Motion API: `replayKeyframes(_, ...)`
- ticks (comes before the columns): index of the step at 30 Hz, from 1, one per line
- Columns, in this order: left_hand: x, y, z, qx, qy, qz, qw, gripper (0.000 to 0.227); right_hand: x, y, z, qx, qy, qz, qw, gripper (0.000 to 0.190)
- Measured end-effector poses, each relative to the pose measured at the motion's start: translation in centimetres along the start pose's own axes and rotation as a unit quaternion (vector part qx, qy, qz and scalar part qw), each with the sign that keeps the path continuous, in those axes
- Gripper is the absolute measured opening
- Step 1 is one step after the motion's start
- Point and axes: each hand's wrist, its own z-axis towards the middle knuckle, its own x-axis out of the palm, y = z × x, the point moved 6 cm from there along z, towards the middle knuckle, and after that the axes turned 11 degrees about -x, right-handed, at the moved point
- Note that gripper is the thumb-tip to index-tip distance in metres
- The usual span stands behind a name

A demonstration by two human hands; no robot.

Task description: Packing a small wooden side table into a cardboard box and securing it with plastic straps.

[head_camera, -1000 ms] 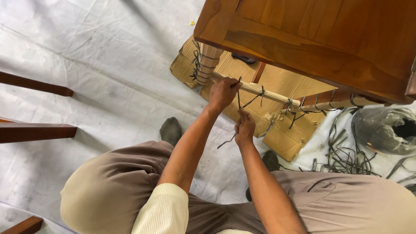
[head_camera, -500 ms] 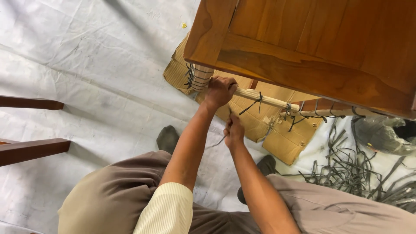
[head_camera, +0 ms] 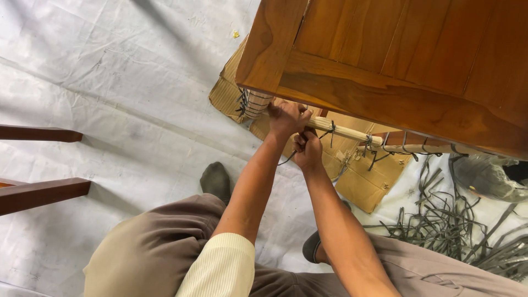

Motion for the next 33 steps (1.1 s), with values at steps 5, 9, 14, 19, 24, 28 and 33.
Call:
replayKeyframes(5,0.6,0.6,0.3,0.003,-0.028,-0.087,0.996,0.030,3.2,2.1,-3.1,0.003,-0.031,-0.050,0.998,0.017)
replayKeyframes(9,0.9,1.0,0.8,-0.006,0.031,-0.147,0.989,0.030,2.9,2.7,-5.6,-0.083,-0.080,-0.194,0.974,0.021)
replayKeyframes(14,1.8,1.9,0.8,-0.019,0.095,-0.231,0.968,0.036,3.3,4.3,-7.5,-0.188,-0.058,-0.311,0.930,0.022)
replayKeyframes(19,0.4,1.6,0.8,0.030,0.078,-0.200,0.976,0.038,4.4,7.8,-4.8,-0.223,-0.048,-0.337,0.913,0.029)
replayKeyframes(24,0.5,2.1,0.6,0.054,0.133,-0.201,0.969,0.039,5.4,10.1,0.5,-0.131,-0.035,-0.404,0.905,0.028)
replayKeyframes(28,-0.4,1.6,0.5,0.094,0.109,-0.162,0.976,0.036,5.4,10.3,3.1,-0.085,0.016,-0.402,0.912,0.020)
replayKeyframes(33,-1.4,0.7,-0.5,0.086,0.196,-0.156,0.964,0.033,3.1,9.0,5.0,-0.051,0.025,-0.380,0.923,0.023)
